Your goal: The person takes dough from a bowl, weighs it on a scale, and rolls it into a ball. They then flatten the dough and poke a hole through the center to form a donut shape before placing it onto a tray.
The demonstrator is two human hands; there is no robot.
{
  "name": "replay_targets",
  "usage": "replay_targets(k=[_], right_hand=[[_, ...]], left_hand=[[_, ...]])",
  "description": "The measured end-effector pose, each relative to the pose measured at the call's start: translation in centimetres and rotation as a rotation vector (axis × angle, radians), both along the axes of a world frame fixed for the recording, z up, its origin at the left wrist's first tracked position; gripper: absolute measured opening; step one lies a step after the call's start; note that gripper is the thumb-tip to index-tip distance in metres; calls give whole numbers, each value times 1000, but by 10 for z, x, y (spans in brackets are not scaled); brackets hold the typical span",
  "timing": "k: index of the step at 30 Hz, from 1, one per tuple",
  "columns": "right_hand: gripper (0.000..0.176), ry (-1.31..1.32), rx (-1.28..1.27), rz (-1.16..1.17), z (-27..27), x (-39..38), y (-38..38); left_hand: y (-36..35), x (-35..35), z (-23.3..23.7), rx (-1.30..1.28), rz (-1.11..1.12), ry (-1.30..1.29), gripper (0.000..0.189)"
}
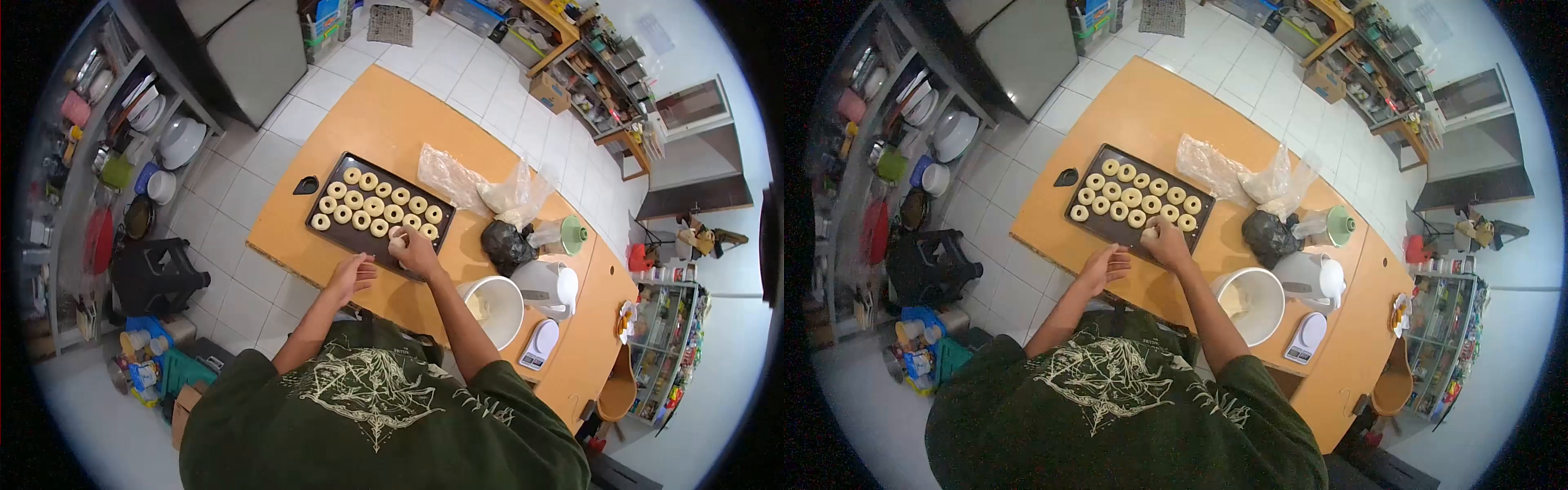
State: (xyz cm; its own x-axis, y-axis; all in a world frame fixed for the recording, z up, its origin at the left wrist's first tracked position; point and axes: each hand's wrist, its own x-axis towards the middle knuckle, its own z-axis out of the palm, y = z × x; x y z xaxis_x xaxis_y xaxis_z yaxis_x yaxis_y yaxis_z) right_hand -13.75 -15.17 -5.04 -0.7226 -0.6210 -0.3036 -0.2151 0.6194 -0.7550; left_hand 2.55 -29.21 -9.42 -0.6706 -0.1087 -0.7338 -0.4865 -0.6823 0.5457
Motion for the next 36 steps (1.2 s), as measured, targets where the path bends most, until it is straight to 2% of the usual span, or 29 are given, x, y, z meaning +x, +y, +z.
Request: replay_targets(k=[1,3,4,5,6,7,9,11,12,14,17,19,21,23,26,31,34,36], right_hand=[[40,-3,-34,15,16,5,4],[41,-61,-43,-22,35,21,13],[41,-57,-110,14,45,29,18],[40,-50,-176,48,56,37,26],[35,26,-33,96,99,45,27],[35,28,-24,59,95,49,37],[31,307,-154,16,82,58,59],[31,234,-98,-60,97,67,78],[34,309,-79,-73,105,71,88],[41,432,-32,-113,112,81,110],[40,478,28,-202,125,89,140],[40,479,-16,-238,113,92,172],[40,500,-56,-272,116,92,209],[42,314,-49,-372,132,96,237],[44,420,-115,-409,134,100,277],[45,456,-60,-495,126,101,342],[42,398,-59,-572,118,98,385],[39,336,-84,-615,117,93,416]], left_hand=[[4,-12,6,3,-15,0,40],[15,-35,19,370,67,75,50],[21,-45,27,377,37,68,50],[28,-56,36,565,45,186,52],[36,-64,40,757,53,300,54],[46,-69,36,770,18,289,54],[70,-78,26,806,15,360,51],[89,-82,25,834,-25,355,50],[100,-84,25,852,-37,367,48],[121,-87,39,841,-52,342,50],[153,-94,78,871,-128,284,54],[182,-93,76,854,-174,183,57],[214,-96,74,874,-248,286,56],[244,-98,88,794,-332,255,54],[287,-101,94,755,-380,178,52],[361,-110,92,671,-479,191,52],[403,-115,107,782,-479,146,53],[428,-120,91,806,-505,145,54]])
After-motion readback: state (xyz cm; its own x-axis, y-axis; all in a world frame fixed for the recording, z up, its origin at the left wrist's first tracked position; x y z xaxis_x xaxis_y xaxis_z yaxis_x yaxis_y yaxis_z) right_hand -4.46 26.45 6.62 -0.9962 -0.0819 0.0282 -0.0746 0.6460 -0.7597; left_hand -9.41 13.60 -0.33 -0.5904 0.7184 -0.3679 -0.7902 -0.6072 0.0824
